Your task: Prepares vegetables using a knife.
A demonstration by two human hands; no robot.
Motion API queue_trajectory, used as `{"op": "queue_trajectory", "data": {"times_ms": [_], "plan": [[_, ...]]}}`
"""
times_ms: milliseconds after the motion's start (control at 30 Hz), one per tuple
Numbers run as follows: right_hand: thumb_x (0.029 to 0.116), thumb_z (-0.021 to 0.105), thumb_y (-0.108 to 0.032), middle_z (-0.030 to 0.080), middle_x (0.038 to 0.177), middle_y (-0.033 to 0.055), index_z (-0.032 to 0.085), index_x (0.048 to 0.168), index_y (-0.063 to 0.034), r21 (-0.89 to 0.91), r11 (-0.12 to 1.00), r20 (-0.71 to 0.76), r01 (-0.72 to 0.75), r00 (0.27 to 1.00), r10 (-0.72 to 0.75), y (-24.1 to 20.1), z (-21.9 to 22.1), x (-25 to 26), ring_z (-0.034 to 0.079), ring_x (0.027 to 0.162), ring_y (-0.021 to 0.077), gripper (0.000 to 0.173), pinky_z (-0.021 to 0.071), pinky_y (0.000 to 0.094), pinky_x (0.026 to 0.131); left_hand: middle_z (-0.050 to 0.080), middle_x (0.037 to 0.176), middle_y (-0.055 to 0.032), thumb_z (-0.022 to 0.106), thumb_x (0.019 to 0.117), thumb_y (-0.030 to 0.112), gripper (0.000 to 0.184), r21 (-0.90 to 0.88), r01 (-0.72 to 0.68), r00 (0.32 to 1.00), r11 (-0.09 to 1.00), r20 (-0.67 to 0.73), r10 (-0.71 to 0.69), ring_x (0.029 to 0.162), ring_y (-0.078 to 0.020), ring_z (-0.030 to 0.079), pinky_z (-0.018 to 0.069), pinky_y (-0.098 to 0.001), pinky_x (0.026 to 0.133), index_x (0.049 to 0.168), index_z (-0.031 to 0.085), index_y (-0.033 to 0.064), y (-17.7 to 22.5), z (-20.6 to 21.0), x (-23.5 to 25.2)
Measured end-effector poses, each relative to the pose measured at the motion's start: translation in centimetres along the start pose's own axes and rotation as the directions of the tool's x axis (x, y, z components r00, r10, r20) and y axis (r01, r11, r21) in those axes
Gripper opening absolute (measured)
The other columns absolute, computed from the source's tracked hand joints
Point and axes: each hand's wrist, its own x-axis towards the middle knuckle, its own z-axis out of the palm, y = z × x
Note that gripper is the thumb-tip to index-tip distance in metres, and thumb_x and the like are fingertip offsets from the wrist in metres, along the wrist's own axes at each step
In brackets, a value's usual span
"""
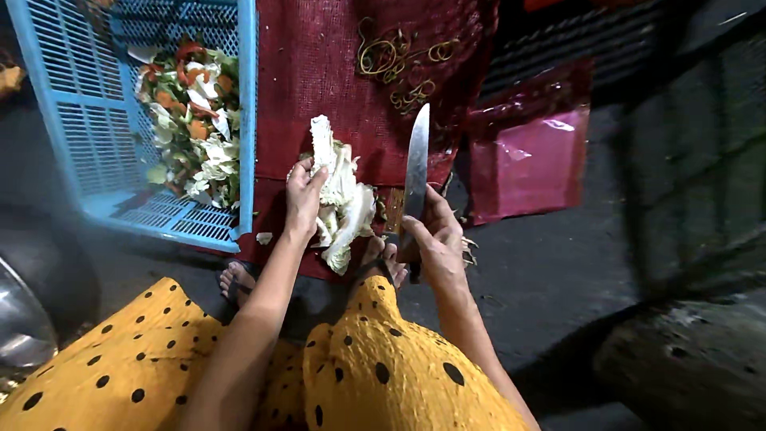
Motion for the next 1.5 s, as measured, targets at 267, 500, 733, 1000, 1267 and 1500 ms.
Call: {"op": "queue_trajectory", "data": {"times_ms": [267,500,733,1000,1267,1500], "plan": [[0.0969,0.061,-0.015,0.066,0.13,0.0114,0.044,0.154,-0.0086,-0.347,0.906,-0.03,0.241,0.963,-0.268,-0.2,-0.8,0.5,0.067,0.101,0.009,0.06,0.0572,0.0293,0.087,0.062,0.134,-0.0187,0.059,0.0986,0.003,0.065,0.124,-0.234,0.969,0.964,0.111,0.221,0.117,-0.0247,0.065,0.0556,-0.043,0.095,0.157,0.03,0.0067,0.3,3.6,3.2],[0.0962,0.058,-0.008,0.068,0.127,0.0218,0.044,0.154,-0.003,-0.61,0.744,0.021,0.272,0.944,-0.329,1.3,-1.2,0.5,0.071,0.1,0.0317,0.059,0.0567,0.0511,0.084,0.05,0.148,-0.0252,0.063,0.0935,-0.001,0.072,0.633,-0.393,0.919,0.667,0.283,0.273,0.137,-0.0366,0.05,0.0419,-0.0485,0.114,0.16,0.035,0.0065,0.9,4.1,2.6],[0.0975,0.056,-0.002,0.066,0.104,0.0234,0.045,0.155,-0.0075,-0.826,0.463,0.153,0.321,0.919,-0.364,1.2,2.5,2.7,0.067,0.066,0.0388,0.058,0.0536,0.053,0.052,0.055,0.14,-0.0265,0.062,0.0981,0.004,0.058,0.735,-0.351,0.933,0.58,0.222,0.284,0.129,-0.0364,0.057,0.0456,-0.0445,0.11,0.153,0.044,-0.0013,0.7,4.7,3.6],[0.0935,0.059,0.005,0.064,0.107,0.0214,0.042,0.157,-0.0115,-0.845,0.366,0.253,0.39,0.894,-0.369,1.0,5.1,4.9,0.068,0.075,0.0376,0.068,0.0532,0.0477,0.052,0.061,0.134,-0.0251,0.058,0.0952,-0.002,0.038,0.758,-0.328,0.934,0.564,0.172,0.312,0.123,-0.0337,0.061,0.0478,-0.0415,0.106,0.133,0.063,-0.0065,0.8,5.1,4.0],[0.0948,0.059,0.002,0.063,0.106,0.0215,0.04,0.159,-0.0135,-0.853,0.387,0.204,0.349,0.907,-0.368,1.8,5.1,4.8,0.067,0.071,0.0367,0.069,0.0529,0.0472,0.051,0.059,0.137,-0.0243,0.058,0.099,0.01,0.048,0.742,-0.314,0.942,0.592,0.166,0.291,0.124,-0.0333,0.06,0.0477,-0.0425,0.106,0.145,0.055,-0.0027,0.6,5.0,3.8],[0.0965,0.057,0.0,0.063,0.105,0.022,0.04,0.159,-0.0128,-0.843,0.428,0.194,0.327,0.926,-0.325,1.9,4.6,5.1,0.066,0.069,0.0371,0.065,0.0523,0.0492,0.051,0.059,0.136,-0.0258,0.057,0.1016,0.01,0.049,0.736,-0.324,0.939,0.595,0.176,0.294,0.123,-0.035,0.06,0.0467,-0.0443,0.107,0.15,0.05,-0.0001,0.4,4.7,4.1]]}}
